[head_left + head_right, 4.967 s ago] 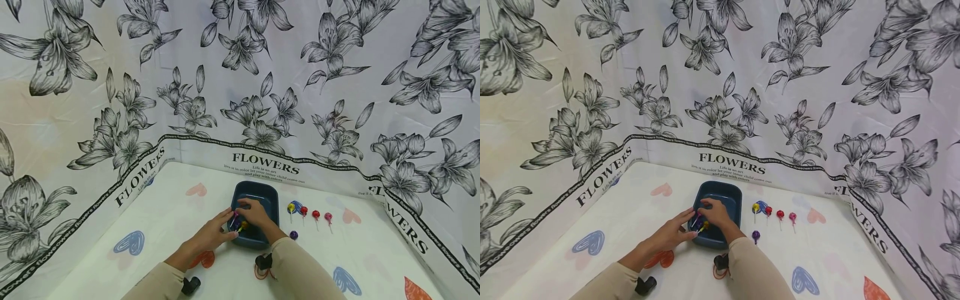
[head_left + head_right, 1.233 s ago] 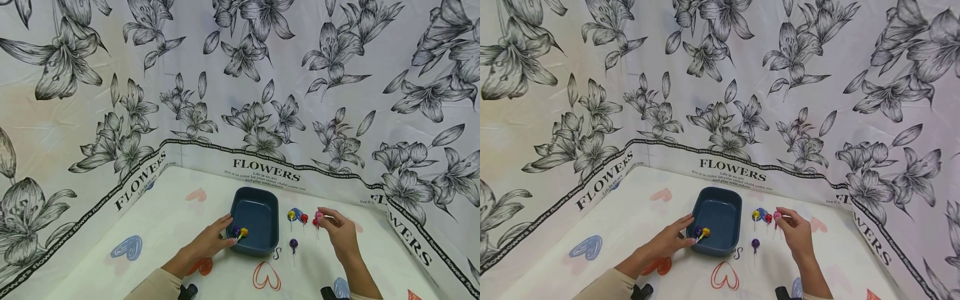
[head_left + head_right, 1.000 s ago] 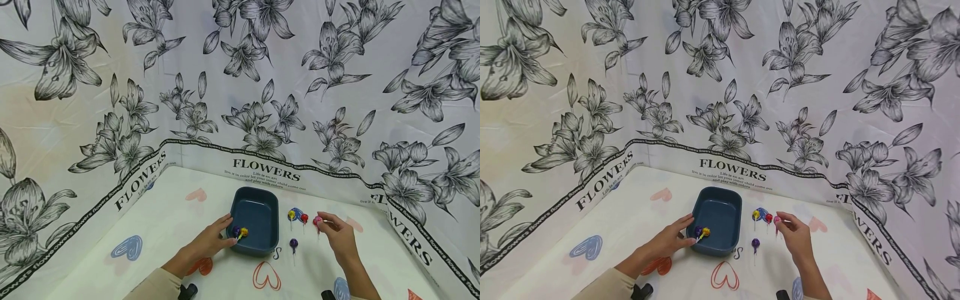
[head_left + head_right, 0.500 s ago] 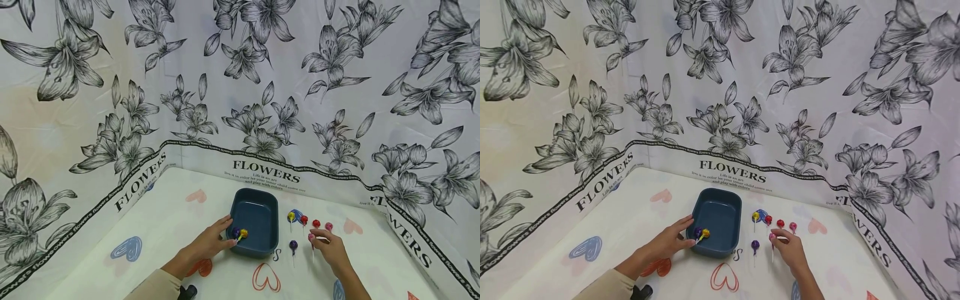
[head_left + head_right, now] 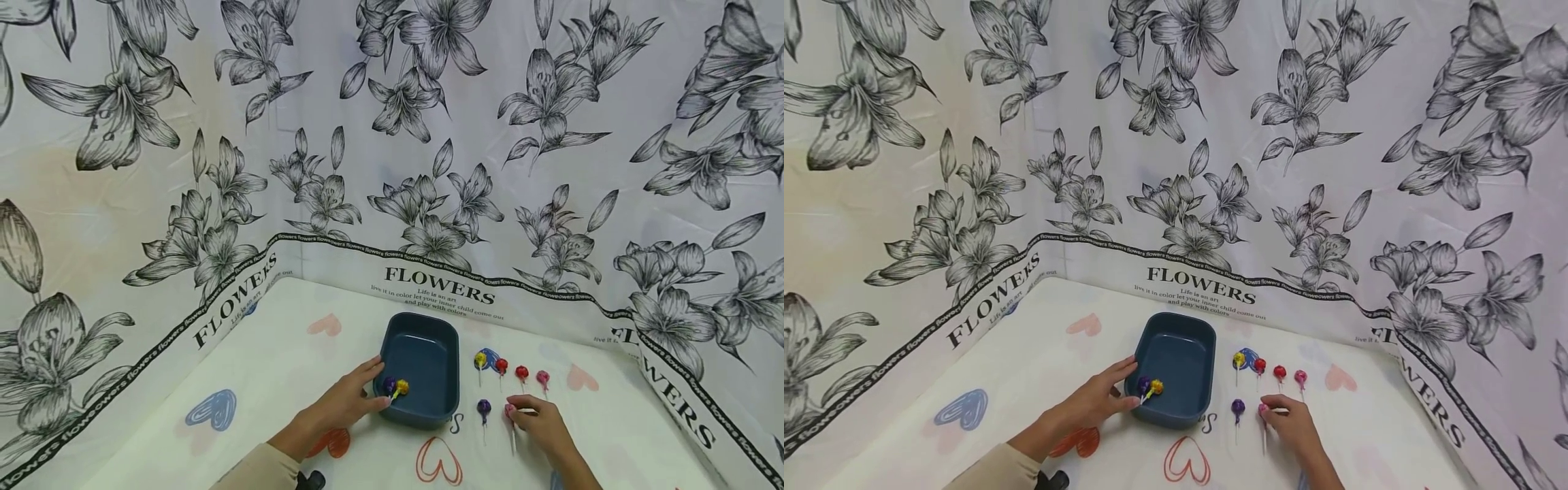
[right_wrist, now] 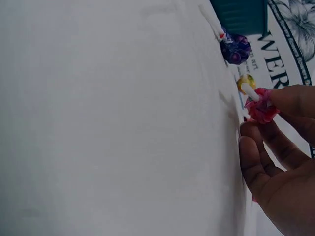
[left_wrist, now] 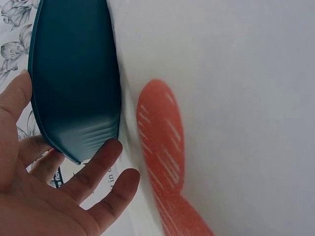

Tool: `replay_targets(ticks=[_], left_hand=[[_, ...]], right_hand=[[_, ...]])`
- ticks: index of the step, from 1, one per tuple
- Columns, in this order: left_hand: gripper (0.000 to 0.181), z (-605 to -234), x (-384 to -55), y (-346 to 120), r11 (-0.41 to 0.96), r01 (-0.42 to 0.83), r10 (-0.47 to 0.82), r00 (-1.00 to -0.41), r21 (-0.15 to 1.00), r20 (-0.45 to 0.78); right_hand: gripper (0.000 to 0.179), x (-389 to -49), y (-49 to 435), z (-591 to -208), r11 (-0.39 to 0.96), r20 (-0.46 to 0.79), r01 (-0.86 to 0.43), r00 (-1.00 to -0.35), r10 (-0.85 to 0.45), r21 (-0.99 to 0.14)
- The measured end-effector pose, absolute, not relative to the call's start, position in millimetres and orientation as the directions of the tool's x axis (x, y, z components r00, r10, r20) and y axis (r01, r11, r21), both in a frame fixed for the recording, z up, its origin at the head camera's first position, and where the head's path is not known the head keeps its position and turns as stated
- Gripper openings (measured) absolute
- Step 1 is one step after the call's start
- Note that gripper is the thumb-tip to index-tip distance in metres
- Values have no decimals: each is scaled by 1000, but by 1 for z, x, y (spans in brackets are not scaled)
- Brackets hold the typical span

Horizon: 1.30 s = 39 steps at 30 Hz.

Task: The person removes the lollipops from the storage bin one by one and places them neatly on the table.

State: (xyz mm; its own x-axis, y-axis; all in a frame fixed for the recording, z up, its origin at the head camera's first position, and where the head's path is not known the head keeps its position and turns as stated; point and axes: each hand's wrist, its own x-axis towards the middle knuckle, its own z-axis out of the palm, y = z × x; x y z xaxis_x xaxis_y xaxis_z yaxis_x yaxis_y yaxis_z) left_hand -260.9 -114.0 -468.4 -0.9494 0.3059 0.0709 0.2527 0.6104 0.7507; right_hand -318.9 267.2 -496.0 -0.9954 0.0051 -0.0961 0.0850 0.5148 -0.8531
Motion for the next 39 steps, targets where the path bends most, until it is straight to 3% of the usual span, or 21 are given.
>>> replay_targets(ticks=[13, 31, 36, 39], left_hand=[[74, -462, -267, -119, 626, 233, 253, -963, 744, 89], [73, -469, -264, -117, 618, 246, 282, -956, 747, 82], [73, -469, -264, -115, 632, 245, 278, -957, 735, 80], [74, -471, -262, -114, 631, 242, 280, -957, 737, 75]], right_hand=[[25, -337, 258, -482, 601, -49, 21, -998, -31, -799], [24, -327, 260, -492, 645, -121, 122, -992, 45, -754], [40, -327, 270, -495, 650, -63, 68, -998, 31, -757], [47, -342, 286, -511, 700, 32, 3, -999, 37, -714]])
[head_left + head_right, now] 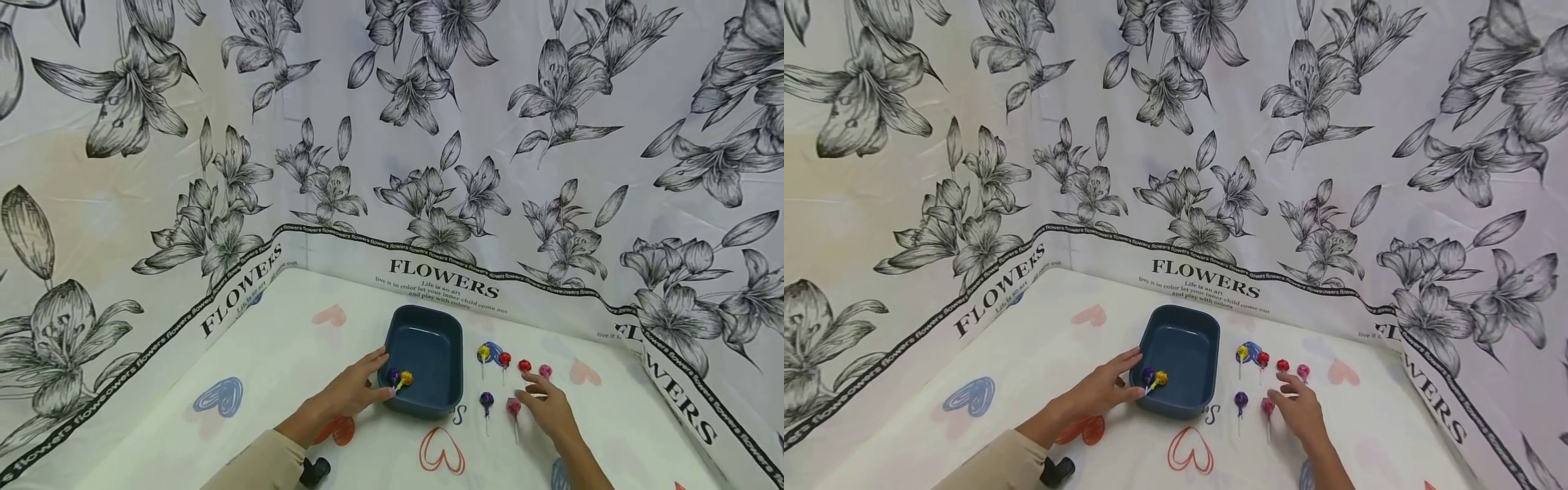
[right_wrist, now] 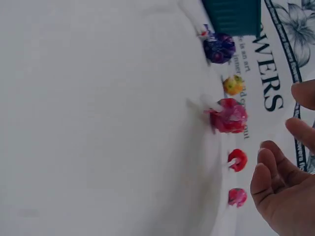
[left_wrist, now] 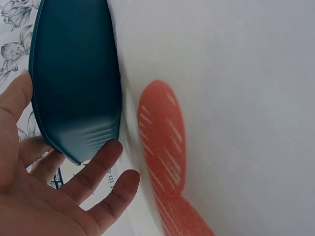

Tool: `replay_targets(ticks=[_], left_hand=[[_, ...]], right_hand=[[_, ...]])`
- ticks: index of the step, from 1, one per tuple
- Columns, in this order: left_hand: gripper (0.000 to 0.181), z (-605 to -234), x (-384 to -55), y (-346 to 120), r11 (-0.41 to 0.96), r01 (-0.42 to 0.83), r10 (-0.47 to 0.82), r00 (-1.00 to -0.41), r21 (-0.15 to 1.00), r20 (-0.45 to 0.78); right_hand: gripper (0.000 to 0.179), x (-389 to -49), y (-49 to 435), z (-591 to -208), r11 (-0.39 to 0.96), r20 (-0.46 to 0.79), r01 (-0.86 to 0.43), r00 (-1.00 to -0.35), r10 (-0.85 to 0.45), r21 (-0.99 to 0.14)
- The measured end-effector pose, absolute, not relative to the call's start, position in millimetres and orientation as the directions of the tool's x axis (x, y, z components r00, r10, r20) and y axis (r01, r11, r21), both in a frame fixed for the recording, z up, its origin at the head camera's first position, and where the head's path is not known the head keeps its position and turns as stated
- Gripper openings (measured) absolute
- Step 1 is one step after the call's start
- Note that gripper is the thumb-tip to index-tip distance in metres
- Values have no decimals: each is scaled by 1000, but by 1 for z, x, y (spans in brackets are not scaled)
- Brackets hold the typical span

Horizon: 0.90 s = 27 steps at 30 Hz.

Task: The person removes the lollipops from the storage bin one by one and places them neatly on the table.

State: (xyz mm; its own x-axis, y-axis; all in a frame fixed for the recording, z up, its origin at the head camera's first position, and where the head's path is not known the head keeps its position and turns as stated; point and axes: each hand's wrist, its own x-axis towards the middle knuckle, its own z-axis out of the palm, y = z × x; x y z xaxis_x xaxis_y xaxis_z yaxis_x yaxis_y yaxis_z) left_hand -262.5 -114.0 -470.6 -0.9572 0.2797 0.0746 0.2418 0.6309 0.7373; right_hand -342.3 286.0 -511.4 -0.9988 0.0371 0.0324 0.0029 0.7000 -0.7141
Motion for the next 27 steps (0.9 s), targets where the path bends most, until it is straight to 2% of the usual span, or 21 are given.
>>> replay_targets(ticks=[4, 10, 14, 19, 27], left_hand=[[75, -471, -260, -113, 627, 242, 284, -956, 740, 72], [74, -472, -259, -111, 619, 230, 283, -957, 751, 60], [74, -472, -260, -112, 627, 225, 275, -960, 746, 58], [74, -472, -262, -113, 625, 226, 275, -960, 748, 61], [73, -472, -261, -114, 631, 234, 278, -958, 740, 67]], right_hand=[[52, -353, 294, -509, 702, 133, -73, -991, 31, -708], [50, -317, 259, -437, 616, 222, -209, -973, -57, -760], [46, -309, 243, -410, 563, 294, -296, -951, -97, -772], [42, -303, 226, -387, 462, 343, -355, -933, -113, -813], [38, -294, 205, -365, 427, 425, -440, -895, -136, -790]])
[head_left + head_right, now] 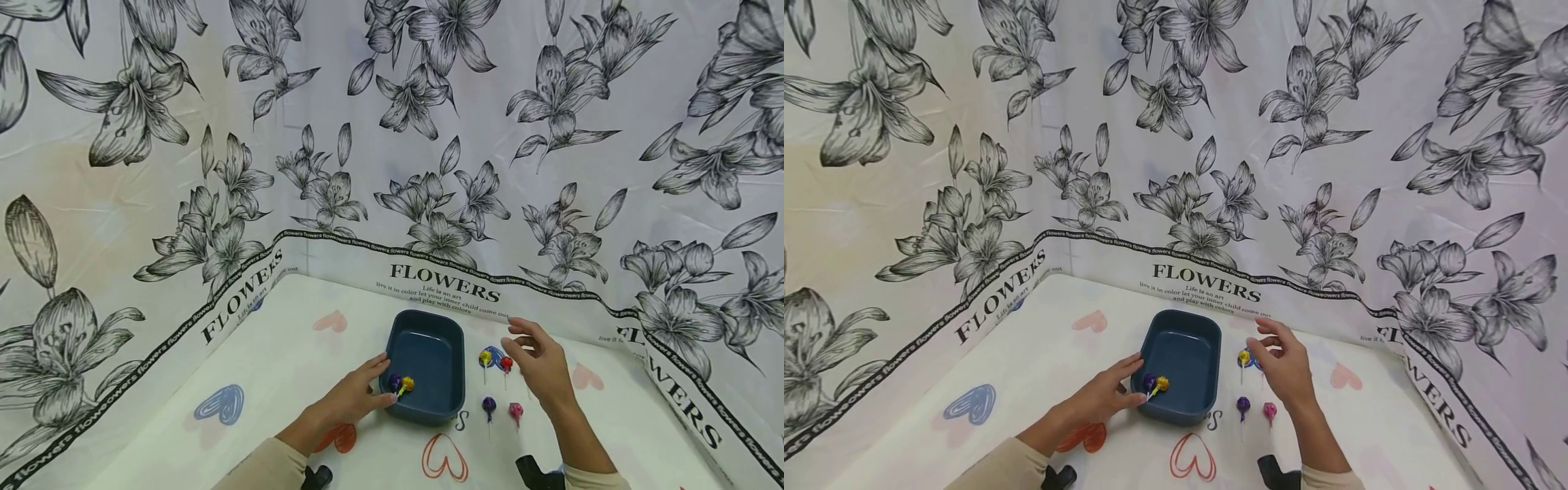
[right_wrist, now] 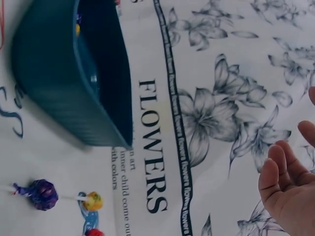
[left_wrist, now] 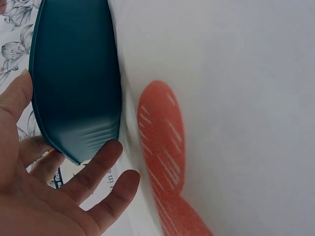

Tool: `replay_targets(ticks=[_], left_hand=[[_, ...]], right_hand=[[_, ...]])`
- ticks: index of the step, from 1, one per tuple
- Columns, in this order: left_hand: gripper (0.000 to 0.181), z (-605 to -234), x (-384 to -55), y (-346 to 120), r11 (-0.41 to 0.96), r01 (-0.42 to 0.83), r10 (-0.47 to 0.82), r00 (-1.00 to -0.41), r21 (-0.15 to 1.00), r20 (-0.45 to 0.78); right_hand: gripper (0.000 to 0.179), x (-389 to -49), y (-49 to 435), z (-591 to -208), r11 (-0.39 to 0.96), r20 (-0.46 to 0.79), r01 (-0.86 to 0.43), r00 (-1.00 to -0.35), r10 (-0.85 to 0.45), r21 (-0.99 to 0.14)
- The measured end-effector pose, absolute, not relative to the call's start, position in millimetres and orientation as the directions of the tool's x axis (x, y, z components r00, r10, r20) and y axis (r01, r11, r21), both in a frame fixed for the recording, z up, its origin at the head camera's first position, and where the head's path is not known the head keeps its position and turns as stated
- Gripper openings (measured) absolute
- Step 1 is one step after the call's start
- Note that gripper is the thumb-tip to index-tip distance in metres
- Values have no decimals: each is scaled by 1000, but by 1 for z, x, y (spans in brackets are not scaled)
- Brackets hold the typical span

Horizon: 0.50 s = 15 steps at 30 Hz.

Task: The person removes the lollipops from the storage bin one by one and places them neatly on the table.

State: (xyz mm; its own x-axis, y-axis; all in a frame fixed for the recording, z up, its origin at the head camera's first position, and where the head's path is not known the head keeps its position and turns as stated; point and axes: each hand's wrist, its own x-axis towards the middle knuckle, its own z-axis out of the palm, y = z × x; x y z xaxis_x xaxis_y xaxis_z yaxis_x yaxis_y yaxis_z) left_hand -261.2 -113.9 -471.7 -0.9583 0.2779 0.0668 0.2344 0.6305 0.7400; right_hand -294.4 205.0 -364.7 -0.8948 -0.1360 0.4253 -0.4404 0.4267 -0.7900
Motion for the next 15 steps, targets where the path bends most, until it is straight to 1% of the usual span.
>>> replay_targets(ticks=[5, 15], left_hand=[[73, -472, -260, -114, 630, 232, 273, -960, 741, 69], [73, -472, -263, -113, 620, 235, 282, -957, 749, 67]], right_hand=[[37, -293, 197, -356, 405, 461, -489, -871, -171, -772], [38, -294, 180, -349, 357, 483, -510, -859, -169, -783]])
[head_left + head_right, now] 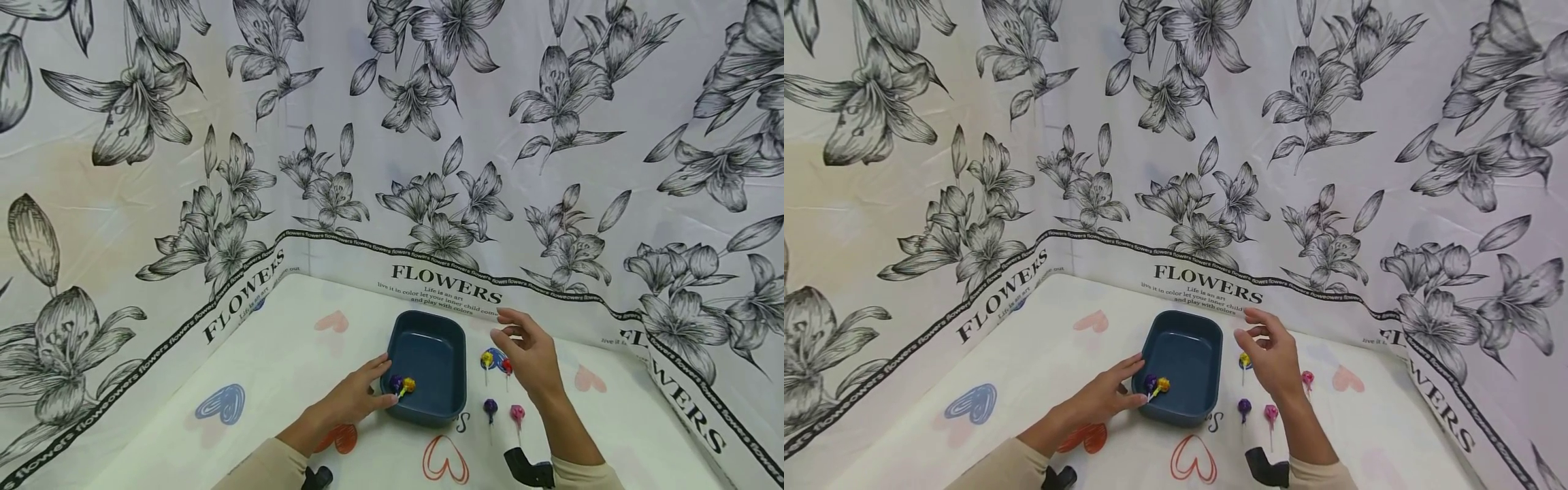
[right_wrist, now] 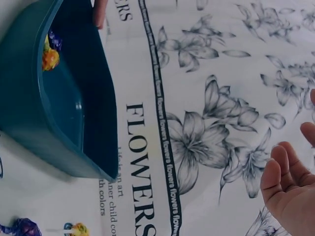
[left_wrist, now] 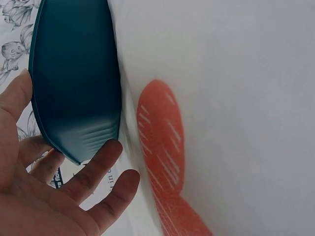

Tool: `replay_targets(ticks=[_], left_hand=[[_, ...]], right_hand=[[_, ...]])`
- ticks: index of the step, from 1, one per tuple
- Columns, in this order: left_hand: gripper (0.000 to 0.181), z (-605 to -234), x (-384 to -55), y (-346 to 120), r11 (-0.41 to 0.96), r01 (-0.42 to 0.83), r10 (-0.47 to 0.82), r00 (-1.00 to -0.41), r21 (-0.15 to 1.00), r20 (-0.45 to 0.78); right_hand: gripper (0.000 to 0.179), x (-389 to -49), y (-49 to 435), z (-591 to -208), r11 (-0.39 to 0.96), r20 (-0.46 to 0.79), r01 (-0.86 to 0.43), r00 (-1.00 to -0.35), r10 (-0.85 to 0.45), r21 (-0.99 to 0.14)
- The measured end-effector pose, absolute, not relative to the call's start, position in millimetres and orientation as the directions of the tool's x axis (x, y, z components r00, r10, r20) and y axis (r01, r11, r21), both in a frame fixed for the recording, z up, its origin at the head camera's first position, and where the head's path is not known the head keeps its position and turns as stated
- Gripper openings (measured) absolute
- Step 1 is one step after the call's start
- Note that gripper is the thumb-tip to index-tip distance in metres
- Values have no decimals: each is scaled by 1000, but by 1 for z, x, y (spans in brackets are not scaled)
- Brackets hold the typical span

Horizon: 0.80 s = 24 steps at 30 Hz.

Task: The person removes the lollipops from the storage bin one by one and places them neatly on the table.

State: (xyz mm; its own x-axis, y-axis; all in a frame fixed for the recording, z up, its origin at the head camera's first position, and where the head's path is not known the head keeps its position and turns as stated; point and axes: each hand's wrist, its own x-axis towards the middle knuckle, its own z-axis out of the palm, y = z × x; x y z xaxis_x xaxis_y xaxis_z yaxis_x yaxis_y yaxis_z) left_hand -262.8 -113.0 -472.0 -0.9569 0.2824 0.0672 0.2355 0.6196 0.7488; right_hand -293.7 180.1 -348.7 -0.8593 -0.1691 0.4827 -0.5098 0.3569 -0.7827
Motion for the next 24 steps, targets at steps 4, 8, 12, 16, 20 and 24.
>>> replay_targets(ticks=[4, 8, 12, 16, 20, 24], left_hand=[[74, -471, -262, -113, 632, 233, 276, -959, 739, 67], [73, -471, -262, -114, 623, 238, 280, -957, 745, 71], [72, -472, -262, -114, 607, 248, 292, -953, 755, 79], [72, -473, -262, -114, 611, 251, 288, -954, 751, 85], [72, -474, -263, -115, 612, 250, 286, -955, 750, 85], [72, -475, -263, -114, 607, 237, 282, -957, 759, 74]], right_hand=[[39, -294, 172, -348, 318, 493, -522, -853, -173, -792], [38, -293, 164, -351, 300, 498, -529, -849, -179, -794], [38, -293, 156, -355, 264, 496, -529, -848, -185, -807], [38, -296, 147, -361, 209, 493, -526, -849, -189, -825], [38, -302, 138, -372, 193, 490, -521, -851, -188, -831], [38, -309, 130, -386, 192, 456, -492, -867, -202, -849]])
